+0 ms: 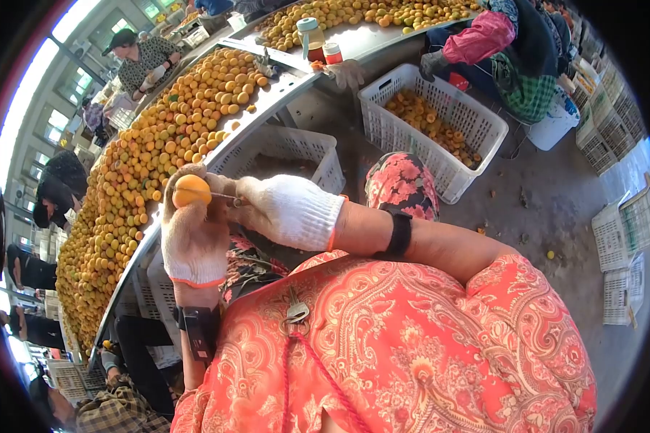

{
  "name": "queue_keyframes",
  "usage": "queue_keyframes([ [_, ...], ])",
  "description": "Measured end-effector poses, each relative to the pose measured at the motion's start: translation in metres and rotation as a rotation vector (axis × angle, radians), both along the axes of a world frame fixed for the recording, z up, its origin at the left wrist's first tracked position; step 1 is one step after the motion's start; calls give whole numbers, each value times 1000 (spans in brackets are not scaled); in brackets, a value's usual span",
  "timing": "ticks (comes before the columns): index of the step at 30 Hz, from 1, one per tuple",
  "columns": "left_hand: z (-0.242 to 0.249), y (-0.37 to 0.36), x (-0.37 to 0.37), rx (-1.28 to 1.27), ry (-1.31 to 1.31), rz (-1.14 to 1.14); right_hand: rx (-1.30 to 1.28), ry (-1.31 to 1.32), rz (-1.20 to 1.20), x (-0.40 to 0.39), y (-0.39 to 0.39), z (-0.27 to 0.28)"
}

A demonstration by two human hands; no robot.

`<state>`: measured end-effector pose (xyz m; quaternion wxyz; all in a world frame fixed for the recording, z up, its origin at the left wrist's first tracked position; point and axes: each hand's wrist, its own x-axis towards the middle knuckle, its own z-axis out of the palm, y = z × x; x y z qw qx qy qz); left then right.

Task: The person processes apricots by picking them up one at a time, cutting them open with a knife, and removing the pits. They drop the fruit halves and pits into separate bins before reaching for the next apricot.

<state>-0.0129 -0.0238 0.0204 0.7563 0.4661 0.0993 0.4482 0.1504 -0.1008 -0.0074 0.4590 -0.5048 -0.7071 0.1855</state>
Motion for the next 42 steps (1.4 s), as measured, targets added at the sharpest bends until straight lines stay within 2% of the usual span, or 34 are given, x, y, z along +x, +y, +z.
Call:
queue_keyframes([
  [5,-3,4,5,71,9,-39,77,86,29,-3,5,-11],
  [7,-8,3,13,4,-74,-98,108,-4,-43,-3,9,-17],
  [11,-2,-12,27,-165,-114,-134,157,15,-122,-7,13,-19],
  [12,-3,-10,28,-160,-112,-139,95,76,-112,-7,7,-7],
  [14,-6,-6,30,-94,14,-29,36,139,-108,-5,3,1],
  [16,-14,-3,32,-26,22,37,-49,12,-135,-2,1,2],
  [18,-14,0,33,-38,99,177,-48,17,-156,-3,0,2],
  [22,-5,-7,36,10,63,148,59,22,-210,-7,4,-5],
  [24,-14,4,36,-387,28,69,39,-18,-227,-8,9,-10],
  [25,-15,7,38,-404,-1,72,19,-60,-245,-8,11,-11],
  [28,-13,2,38,-281,-35,4,68,-7,-224,-7,11,-8],
  [29,-7,4,41,-253,85,52,71,-4,-230,-5,10,-7],
  [30,-5,0,42,-251,89,48,76,-22,-249,-3,8,-6],
  [32,-6,-9,43,-49,96,104,78,-39,-266,-3,8,-7],
  [33,-8,-5,44,-51,98,104,43,-48,-285,-5,10,-8],
  [35,-15,6,46,-331,83,196,2,-59,-298,-8,10,-13],
  [38,-4,5,47,-287,112,231,76,-73,-277,-9,9,-14],
  [39,-2,6,38,-155,167,144,74,-25,-278,-8,5,-7],
  [40,-4,7,37,-154,168,142,72,22,-278,-7,3,-4],
  [42,-3,6,38,123,275,238,115,23,-292,-4,6,-7],
])
